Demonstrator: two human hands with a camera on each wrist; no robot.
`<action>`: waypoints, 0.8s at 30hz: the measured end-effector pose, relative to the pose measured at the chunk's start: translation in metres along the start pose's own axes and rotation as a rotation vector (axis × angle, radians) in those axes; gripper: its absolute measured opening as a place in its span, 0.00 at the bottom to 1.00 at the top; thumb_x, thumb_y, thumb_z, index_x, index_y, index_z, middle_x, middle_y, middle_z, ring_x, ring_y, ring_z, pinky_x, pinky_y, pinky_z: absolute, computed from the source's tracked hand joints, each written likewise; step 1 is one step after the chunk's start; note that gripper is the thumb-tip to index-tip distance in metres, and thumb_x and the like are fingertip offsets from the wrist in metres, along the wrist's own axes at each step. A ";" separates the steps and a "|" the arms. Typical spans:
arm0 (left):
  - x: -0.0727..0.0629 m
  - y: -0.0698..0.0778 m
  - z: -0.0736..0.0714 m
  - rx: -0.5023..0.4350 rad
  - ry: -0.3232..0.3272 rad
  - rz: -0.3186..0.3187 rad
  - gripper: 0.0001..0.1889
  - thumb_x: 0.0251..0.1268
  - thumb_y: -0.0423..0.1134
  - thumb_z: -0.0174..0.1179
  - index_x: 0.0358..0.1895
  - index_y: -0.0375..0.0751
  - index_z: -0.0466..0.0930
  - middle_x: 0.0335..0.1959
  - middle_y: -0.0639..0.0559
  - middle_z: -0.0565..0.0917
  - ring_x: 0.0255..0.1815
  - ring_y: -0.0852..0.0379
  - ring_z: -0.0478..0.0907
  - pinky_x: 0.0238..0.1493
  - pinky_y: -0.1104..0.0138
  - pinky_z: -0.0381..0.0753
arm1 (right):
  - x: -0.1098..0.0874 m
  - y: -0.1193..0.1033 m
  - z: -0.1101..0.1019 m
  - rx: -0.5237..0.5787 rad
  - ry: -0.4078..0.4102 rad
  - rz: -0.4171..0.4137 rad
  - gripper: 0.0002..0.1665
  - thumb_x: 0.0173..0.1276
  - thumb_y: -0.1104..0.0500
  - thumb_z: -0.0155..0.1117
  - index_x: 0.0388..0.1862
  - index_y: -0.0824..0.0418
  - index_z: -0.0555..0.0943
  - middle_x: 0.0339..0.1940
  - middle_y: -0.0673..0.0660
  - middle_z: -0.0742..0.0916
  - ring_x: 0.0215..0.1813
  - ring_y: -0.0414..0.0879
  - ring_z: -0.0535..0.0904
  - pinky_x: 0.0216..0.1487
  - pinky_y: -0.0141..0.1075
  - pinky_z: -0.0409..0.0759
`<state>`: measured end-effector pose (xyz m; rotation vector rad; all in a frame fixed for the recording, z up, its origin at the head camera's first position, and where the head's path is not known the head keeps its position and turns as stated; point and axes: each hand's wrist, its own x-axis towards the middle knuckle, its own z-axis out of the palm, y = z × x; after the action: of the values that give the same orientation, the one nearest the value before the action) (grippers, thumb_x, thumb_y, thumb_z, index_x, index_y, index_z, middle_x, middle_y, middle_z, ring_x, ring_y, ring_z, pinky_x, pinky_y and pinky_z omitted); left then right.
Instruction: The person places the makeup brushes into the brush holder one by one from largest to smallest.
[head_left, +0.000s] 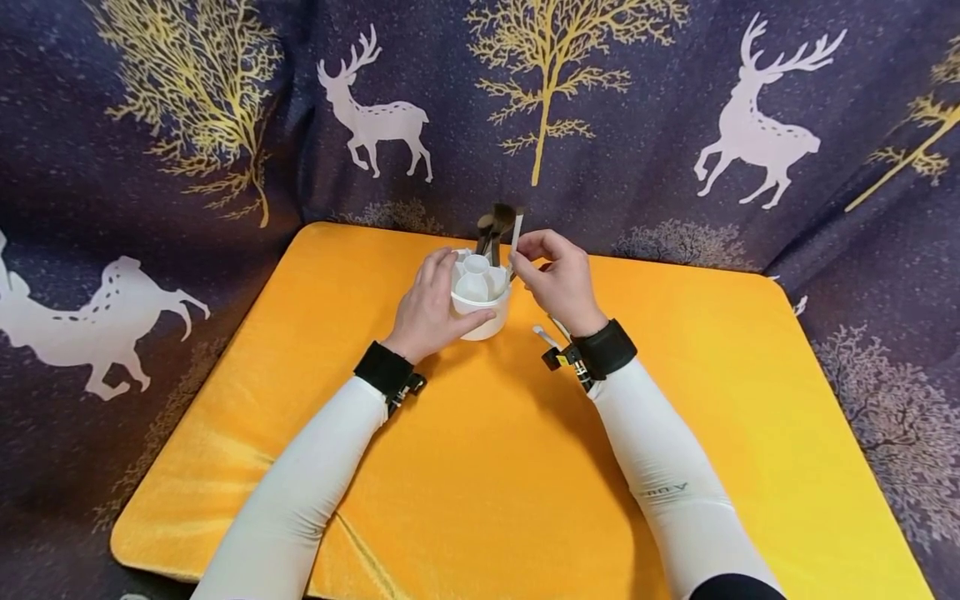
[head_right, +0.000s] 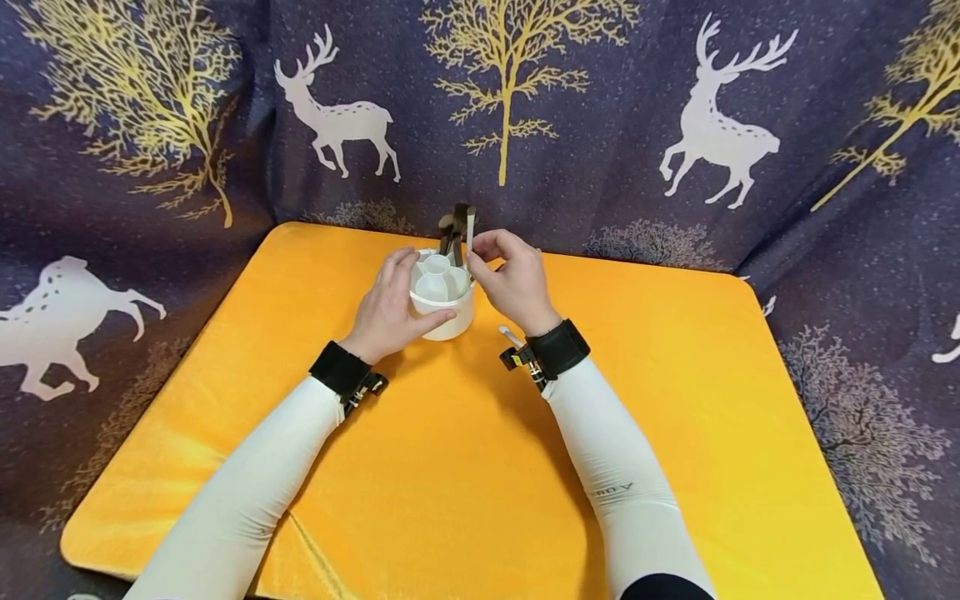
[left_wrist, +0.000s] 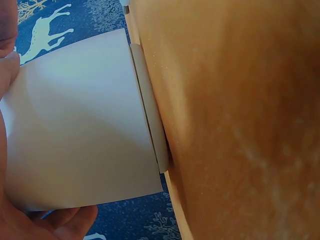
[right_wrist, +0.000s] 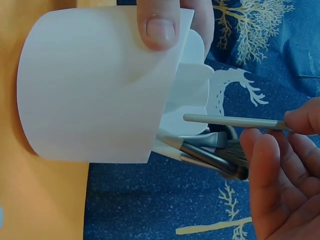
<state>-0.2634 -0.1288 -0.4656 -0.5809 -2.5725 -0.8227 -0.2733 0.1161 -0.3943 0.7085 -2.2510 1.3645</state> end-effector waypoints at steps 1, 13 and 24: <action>0.000 0.000 0.000 0.002 0.000 0.001 0.60 0.61 0.69 0.79 0.85 0.35 0.61 0.81 0.35 0.65 0.72 0.39 0.73 0.57 0.46 0.89 | 0.000 0.000 0.001 0.002 0.001 -0.008 0.07 0.79 0.64 0.73 0.51 0.65 0.88 0.42 0.58 0.90 0.37 0.48 0.85 0.32 0.28 0.80; 0.001 0.001 0.001 0.001 0.004 0.011 0.60 0.61 0.69 0.79 0.84 0.34 0.62 0.81 0.35 0.65 0.73 0.39 0.72 0.57 0.46 0.88 | 0.003 0.005 0.007 -0.041 0.002 -0.052 0.06 0.78 0.63 0.75 0.49 0.64 0.89 0.41 0.57 0.91 0.40 0.48 0.86 0.35 0.31 0.79; 0.002 0.000 0.002 0.009 0.012 0.010 0.59 0.61 0.68 0.79 0.84 0.34 0.62 0.81 0.35 0.65 0.73 0.39 0.72 0.56 0.46 0.88 | 0.005 0.006 0.010 -0.057 -0.008 -0.063 0.06 0.78 0.64 0.75 0.49 0.64 0.89 0.40 0.57 0.90 0.40 0.47 0.85 0.36 0.33 0.79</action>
<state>-0.2654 -0.1274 -0.4669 -0.5847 -2.5593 -0.8085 -0.2817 0.1087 -0.4005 0.7603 -2.2444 1.2649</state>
